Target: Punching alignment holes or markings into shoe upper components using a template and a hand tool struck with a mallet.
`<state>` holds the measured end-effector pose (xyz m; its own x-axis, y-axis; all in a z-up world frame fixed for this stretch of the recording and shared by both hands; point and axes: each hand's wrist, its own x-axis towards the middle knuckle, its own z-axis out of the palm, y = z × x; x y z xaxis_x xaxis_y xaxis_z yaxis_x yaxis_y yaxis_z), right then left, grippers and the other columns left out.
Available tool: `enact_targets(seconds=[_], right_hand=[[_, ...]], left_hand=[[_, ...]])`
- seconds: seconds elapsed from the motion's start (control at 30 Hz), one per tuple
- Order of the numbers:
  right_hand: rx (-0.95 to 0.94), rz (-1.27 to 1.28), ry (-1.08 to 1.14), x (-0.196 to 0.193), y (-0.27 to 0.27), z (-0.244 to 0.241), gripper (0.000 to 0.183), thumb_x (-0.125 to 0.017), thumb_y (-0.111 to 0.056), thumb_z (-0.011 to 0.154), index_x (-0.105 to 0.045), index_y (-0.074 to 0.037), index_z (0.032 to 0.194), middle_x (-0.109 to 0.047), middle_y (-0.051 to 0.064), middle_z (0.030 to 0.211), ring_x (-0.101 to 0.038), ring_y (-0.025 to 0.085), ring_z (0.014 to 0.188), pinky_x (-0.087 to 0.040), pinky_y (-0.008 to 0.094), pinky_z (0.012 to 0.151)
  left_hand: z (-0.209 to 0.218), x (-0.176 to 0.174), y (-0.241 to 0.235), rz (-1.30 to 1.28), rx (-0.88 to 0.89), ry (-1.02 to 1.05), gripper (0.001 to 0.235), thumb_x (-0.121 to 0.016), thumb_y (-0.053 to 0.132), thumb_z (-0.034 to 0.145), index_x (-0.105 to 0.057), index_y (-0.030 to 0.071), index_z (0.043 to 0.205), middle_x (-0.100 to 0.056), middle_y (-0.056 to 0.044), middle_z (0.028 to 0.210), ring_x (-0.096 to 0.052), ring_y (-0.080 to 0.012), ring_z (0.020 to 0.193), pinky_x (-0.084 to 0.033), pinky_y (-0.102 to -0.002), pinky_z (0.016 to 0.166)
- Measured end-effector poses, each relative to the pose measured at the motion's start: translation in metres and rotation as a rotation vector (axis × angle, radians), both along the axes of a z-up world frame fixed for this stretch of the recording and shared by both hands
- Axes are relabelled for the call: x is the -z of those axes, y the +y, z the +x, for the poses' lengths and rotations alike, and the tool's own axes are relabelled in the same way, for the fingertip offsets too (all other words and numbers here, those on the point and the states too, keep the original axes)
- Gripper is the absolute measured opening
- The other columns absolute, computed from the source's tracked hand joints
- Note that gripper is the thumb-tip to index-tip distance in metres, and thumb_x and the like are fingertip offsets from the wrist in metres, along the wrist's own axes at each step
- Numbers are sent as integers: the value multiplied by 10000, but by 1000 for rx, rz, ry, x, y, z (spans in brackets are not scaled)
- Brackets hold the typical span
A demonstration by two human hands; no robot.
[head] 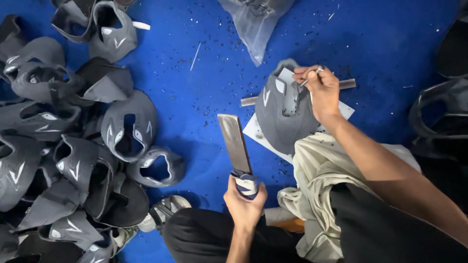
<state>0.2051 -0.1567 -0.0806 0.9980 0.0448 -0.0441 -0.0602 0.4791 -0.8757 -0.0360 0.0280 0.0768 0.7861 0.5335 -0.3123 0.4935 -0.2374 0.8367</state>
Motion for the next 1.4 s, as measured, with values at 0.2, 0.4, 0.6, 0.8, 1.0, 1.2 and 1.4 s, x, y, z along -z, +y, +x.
enact_targets(seconds=[0.2, 0.4, 0.6, 0.8, 1.0, 1.2, 1.4], right_hand=[[-164, 58, 104, -35, 12, -19, 151, -508, -186, 1083, -570, -50, 1104, -736, 180, 1065, -748, 261, 932, -639, 395, 836], [-646, -268, 113, 22, 37, -5, 81, -533, 19, 1007, -566, 23, 1081, -727, 189, 1102, -747, 299, 1029, -628, 386, 877], [-622, -321, 54, 28, 38, -9, 88, -504, 68, 992, -572, 33, 1035, -725, 189, 1102, -757, 282, 1042, -641, 350, 882], [-489, -786, -573, 20, 27, -30, 164, -574, 25, 964, -671, 23, 1096, -767, 139, 1107, -750, 226, 1013, -608, 329, 857], [-514, -599, -102, 43, 29, -25, 174, -628, -94, 1001, -721, 13, 1102, -775, 155, 994, -753, 227, 890, -604, 366, 807], [-555, -197, 290, 17, 36, 11, 124, -517, -99, 1046, -582, 0, 1010, -750, 175, 1075, -771, 227, 976, -647, 329, 882], [-474, -559, -235, 26, 33, -16, 186, -534, -6, 1009, -683, 31, 1113, -779, 134, 1103, -769, 196, 1033, -606, 309, 917]], left_hand=[[2, -6, -2, -23, 25, -74, 303, -825, 121, 692, -616, 29, 891, -712, -35, 688, -659, -78, 618, -557, -271, 594], [3, -18, -4, 20, 50, -51, 315, -849, 131, 678, -600, 22, 838, -722, -43, 682, -671, -85, 602, -558, -273, 581], [10, -75, 1, 60, 18, -151, 387, -890, 133, 618, -559, 50, 802, -665, -51, 615, -594, -100, 545, -537, -275, 540], [28, -18, -4, 154, 155, -728, 309, -749, 128, 718, -527, 88, 929, -612, -87, 782, -593, -251, 641, -497, -322, 651], [5, 61, -6, 245, 171, 14, 338, -836, 216, 717, -653, 36, 936, -727, -113, 749, -752, -278, 720, -587, -365, 647], [32, -73, -2, 173, 70, -240, 434, -861, 210, 633, -601, 41, 936, -673, -47, 634, -665, -196, 513, -565, -330, 543], [36, 29, -9, 112, 115, -719, 311, -759, 133, 747, -547, 59, 964, -627, -103, 828, -633, -249, 705, -523, -388, 657]])
